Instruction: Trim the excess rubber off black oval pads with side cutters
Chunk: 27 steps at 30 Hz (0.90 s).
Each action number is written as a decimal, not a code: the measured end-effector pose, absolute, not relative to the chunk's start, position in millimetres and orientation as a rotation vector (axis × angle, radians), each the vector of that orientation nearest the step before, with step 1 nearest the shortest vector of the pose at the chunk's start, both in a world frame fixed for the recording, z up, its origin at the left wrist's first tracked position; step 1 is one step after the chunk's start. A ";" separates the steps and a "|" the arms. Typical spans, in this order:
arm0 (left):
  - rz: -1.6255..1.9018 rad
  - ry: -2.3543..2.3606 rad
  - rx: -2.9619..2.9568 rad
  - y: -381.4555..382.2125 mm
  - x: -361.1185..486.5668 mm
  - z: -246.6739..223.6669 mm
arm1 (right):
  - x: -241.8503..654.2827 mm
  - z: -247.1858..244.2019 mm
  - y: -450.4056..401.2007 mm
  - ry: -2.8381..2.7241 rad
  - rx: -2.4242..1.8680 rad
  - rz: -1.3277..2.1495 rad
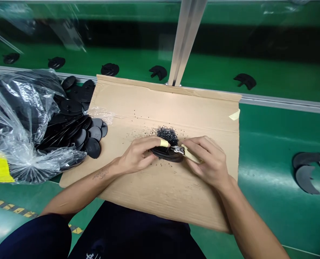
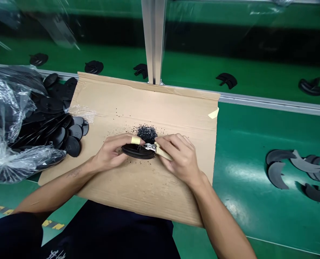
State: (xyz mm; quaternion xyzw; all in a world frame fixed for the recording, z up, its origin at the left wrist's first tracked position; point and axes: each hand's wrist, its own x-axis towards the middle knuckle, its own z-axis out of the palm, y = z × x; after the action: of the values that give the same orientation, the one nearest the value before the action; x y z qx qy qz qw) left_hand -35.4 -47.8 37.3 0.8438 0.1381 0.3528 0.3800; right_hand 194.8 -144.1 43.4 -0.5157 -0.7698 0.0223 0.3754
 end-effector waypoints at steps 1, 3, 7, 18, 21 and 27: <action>0.896 0.345 2.143 -48.7 -34.9 37.7 | 194.9 42.8 -143.7 -1.986 -1.305 0.069; 0.888 0.329 2.136 -50.0 -34.3 38.1 | 193.9 42.8 -143.7 -2.006 -1.297 0.059; 0.905 0.317 2.149 -51.1 -34.0 37.2 | 192.5 45.1 -144.7 -2.039 -1.316 -0.021; 0.928 0.282 2.196 -51.4 -37.1 29.2 | 192.1 57.1 -150.2 -2.180 -1.384 -0.272; 0.909 0.282 2.201 -52.1 -36.8 29.9 | 192.4 57.4 -152.3 -2.182 -1.394 -0.237; 0.892 0.301 2.270 -51.9 -37.1 36.4 | 196.2 47.8 -151.2 -2.087 -1.488 -0.034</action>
State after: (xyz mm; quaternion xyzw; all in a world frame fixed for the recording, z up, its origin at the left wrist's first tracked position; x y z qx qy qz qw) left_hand -37.1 -51.9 36.4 0.8702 0.1153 0.3421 0.3355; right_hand 196.2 -151.2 47.8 -0.5565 -0.7804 -0.0128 0.2849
